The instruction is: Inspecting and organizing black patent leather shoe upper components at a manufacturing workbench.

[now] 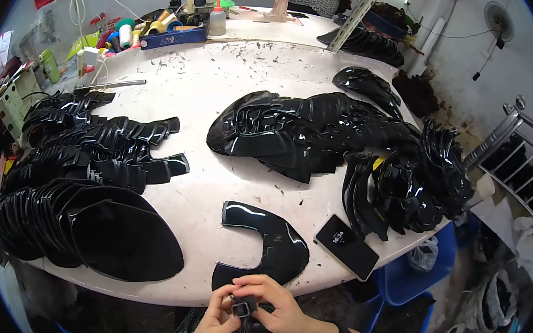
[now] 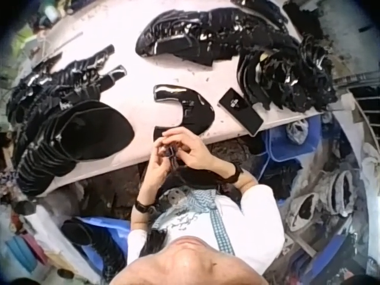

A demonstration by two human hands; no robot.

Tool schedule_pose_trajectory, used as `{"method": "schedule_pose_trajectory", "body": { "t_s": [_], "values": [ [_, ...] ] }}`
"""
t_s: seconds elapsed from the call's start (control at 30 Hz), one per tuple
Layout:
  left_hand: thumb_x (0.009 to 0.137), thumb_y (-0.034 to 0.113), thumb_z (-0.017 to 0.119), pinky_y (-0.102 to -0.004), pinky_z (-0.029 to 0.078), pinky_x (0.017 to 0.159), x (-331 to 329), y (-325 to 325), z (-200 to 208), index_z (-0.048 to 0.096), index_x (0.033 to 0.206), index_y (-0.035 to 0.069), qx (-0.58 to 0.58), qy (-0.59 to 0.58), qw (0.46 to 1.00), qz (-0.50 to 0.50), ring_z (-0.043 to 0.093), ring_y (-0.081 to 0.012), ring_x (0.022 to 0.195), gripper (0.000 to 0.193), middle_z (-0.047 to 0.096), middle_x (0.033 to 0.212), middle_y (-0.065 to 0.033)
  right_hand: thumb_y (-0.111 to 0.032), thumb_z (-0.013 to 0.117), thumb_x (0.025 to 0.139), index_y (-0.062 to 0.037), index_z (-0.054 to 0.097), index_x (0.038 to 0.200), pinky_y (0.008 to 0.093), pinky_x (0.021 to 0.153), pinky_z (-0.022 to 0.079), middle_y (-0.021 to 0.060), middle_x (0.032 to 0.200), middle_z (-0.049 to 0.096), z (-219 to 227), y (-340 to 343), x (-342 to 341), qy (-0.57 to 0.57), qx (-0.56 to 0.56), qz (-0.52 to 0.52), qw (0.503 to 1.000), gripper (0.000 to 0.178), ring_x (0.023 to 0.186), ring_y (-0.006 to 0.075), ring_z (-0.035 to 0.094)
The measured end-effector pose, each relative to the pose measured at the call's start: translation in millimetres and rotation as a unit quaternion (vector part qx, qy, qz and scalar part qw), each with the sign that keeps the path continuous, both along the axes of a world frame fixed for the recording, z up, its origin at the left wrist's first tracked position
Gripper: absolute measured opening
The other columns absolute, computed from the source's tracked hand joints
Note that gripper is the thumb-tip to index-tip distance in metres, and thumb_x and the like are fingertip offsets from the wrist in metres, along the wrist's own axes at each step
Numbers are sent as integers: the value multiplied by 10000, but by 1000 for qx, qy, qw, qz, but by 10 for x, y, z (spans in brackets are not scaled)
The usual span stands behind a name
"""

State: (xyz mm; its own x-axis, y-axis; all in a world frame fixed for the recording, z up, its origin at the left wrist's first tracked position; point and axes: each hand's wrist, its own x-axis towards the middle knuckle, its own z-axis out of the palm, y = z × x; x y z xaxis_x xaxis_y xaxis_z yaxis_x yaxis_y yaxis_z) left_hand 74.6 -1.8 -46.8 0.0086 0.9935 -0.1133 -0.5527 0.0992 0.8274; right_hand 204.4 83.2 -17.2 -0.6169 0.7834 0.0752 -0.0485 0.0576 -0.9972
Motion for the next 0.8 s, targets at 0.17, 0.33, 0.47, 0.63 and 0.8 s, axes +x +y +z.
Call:
{"method": "schedule_pose_trajectory", "body": {
  "t_s": [0.17, 0.33, 0.47, 0.63, 0.8],
  "values": [
    [853, 81, 465, -301, 349, 904, 44, 30, 151, 198, 1316, 74, 24, 75, 995, 68, 399, -189, 1120, 535, 315, 1287, -74, 47, 608, 688, -40, 524, 848, 289, 699, 463, 113, 905, 587, -160, 133, -37, 54, 220, -12, 974, 200, 894, 246, 556],
    [793, -24, 490, -356, 385, 889, -141, 163, 364, 485, 1132, 8, 215, 485, 841, 110, 528, -270, 1014, 340, 529, 1112, -119, 66, 580, 690, -3, 466, 803, 278, 607, 457, 119, 818, 552, -134, -29, -78, 47, 164, -21, 985, 175, 675, 236, 566],
    [751, -30, 557, -241, 457, 618, -165, -49, 317, 535, 811, -25, 105, 325, 933, 112, 558, -146, 680, 65, 558, 812, -87, 24, 575, 714, -14, 426, 821, 277, 558, 456, 141, 818, 565, -64, -69, 33, 43, 147, 63, 986, 187, 650, 231, 581],
    [732, -40, 576, -197, 411, 545, -467, -152, 649, 530, 796, -30, 28, 260, 962, -75, 521, -109, 618, 80, 507, 741, -69, -43, 572, 776, -5, 464, 825, 250, 468, 409, 84, 762, 557, 390, 39, 143, -54, 62, 266, 960, 125, 536, 154, 541],
    [683, -40, 608, -233, 426, 553, -516, -35, 647, 550, 850, -14, 124, 379, 911, -103, 551, -130, 642, 178, 567, 789, -112, -114, 595, 756, -31, 557, 808, 295, 603, 449, 72, 716, 565, 165, 452, -132, -77, 255, 262, 928, 105, 658, 211, 558]
  ]
}}
